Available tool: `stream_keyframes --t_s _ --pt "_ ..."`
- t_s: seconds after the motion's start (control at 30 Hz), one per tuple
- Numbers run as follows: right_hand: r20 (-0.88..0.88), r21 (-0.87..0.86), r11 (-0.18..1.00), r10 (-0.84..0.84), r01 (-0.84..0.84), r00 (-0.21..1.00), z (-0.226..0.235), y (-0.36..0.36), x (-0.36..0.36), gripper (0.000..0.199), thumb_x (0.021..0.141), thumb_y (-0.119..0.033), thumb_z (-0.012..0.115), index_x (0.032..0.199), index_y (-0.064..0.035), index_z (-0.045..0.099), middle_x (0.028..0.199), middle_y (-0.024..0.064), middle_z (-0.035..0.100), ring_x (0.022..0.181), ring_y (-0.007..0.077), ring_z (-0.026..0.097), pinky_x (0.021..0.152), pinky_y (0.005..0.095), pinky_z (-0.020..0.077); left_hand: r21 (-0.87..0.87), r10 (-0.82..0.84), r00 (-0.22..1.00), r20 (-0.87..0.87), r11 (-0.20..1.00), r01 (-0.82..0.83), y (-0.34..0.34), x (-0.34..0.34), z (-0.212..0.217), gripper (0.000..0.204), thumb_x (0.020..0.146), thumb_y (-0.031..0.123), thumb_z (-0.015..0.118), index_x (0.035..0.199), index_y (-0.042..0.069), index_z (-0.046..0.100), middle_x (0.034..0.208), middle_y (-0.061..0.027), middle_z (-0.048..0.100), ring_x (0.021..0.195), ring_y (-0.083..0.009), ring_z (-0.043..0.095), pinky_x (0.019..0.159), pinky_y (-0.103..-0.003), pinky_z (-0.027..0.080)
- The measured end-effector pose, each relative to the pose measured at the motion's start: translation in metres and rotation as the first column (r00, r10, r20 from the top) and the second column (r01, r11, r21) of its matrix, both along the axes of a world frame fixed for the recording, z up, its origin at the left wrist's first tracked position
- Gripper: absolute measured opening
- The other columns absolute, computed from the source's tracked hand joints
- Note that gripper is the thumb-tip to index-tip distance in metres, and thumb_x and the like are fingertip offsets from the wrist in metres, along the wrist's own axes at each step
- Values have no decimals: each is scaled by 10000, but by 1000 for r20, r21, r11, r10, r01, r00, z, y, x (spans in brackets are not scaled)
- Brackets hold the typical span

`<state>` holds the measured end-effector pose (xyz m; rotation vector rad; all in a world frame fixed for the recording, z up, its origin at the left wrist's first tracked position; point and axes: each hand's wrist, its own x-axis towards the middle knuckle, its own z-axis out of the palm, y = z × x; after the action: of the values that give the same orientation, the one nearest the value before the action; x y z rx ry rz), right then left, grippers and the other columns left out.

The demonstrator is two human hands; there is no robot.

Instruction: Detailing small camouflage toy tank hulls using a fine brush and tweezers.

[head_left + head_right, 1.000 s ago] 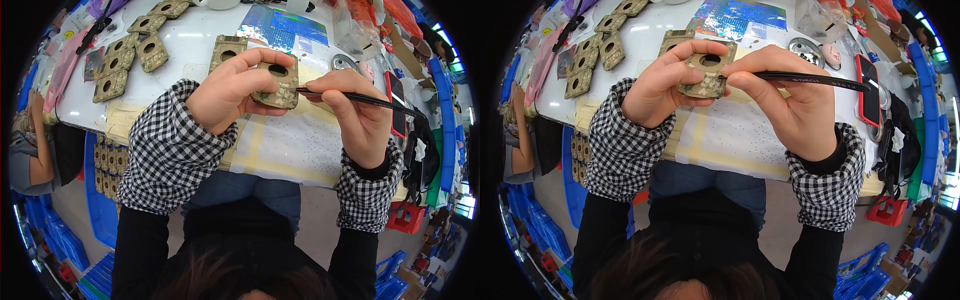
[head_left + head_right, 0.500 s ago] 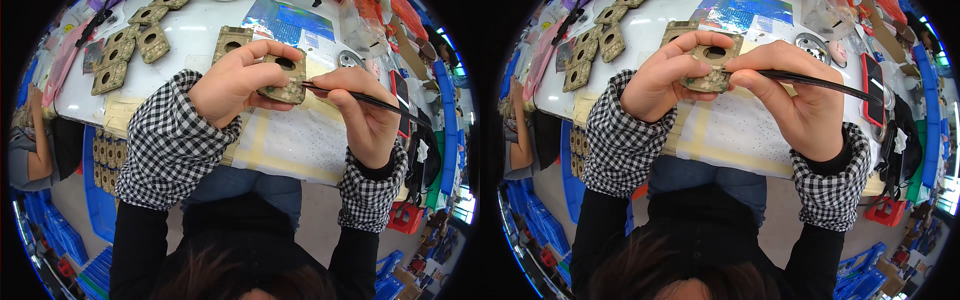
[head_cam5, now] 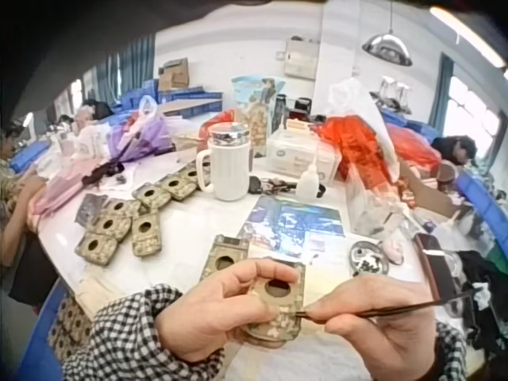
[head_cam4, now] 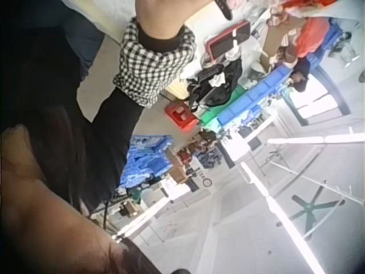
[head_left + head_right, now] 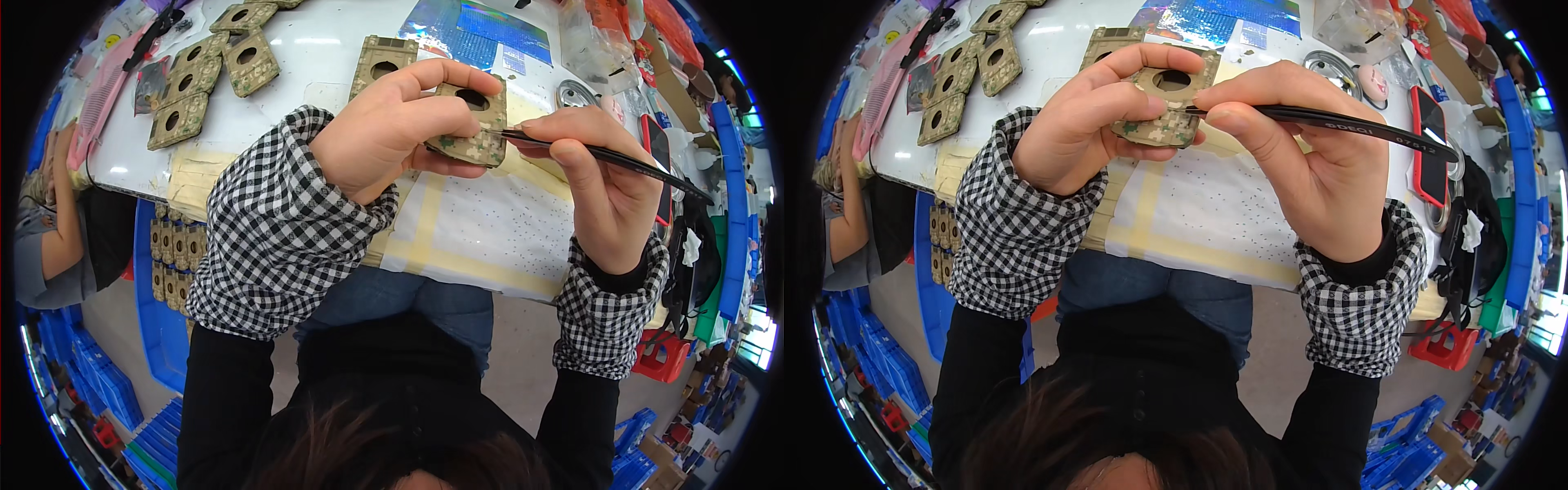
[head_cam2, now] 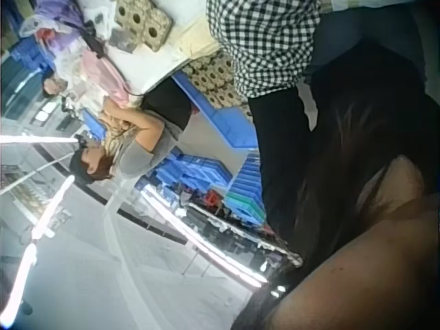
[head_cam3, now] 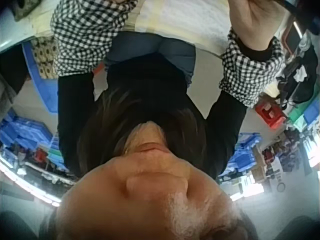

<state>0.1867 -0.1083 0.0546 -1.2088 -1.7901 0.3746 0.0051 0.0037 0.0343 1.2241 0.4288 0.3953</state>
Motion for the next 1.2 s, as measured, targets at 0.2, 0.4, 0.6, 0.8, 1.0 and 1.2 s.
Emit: stream_keyframes --t_s 0.2,0.4,0.6,0.8,1.0,1.2 --pt "16 4 1000 -7 7 1000 0 -2 1 185 937 -91 553 973 70 637 940 143 652 853 204 651 765 290 543 7 -5 1000 -4 1000 5 -1 1 0 430 873 140 501 1295 69 463 1105 -90 616 985 -170 649 807 -288 541" --pt "11 32 999 1 -2 1000 -1 -1 1 184 935 -93 557 968 67 641 934 139 658 837 199 654 757 283 534 6 -6 1000 5 1000 6 -1 2 -1 429 874 139 501 1296 67 465 1106 -95 616 988 -176 649 809 -293 541" --pt "19 43 999 7 -8 1000 -1 0 1 179 934 -88 556 967 66 642 929 137 662 839 197 653 752 280 526 9 -5 1000 1 1000 5 -1 1 -2 432 872 151 515 1294 71 470 1120 -86 613 1001 -176 646 815 -300 541" --pt "22 43 999 3 -4 1000 -1 -1 1 172 930 -80 557 962 66 643 931 139 663 840 197 652 755 280 526 -2 -6 1000 -7 1000 6 -2 1 0 436 866 156 521 1292 72 473 1124 -81 612 1003 -173 645 816 -302 541" --pt "30 54 999 -3 1 1000 -1 -2 1 175 925 -92 571 959 60 649 921 138 670 830 193 651 753 274 518 8 -8 1000 -11 1000 8 -3 2 0 439 862 155 521 1290 73 474 1121 -81 612 1000 -171 645 812 -297 540" --pt "33 60 998 -10 8 999 -1 -1 1 178 922 -102 580 955 56 654 912 130 675 825 185 651 749 269 505 12 -2 1000 -17 1000 2 -4 2 0 441 861 153 517 1292 71 472 1115 -86 613 998 -170 645 817 -293 537"
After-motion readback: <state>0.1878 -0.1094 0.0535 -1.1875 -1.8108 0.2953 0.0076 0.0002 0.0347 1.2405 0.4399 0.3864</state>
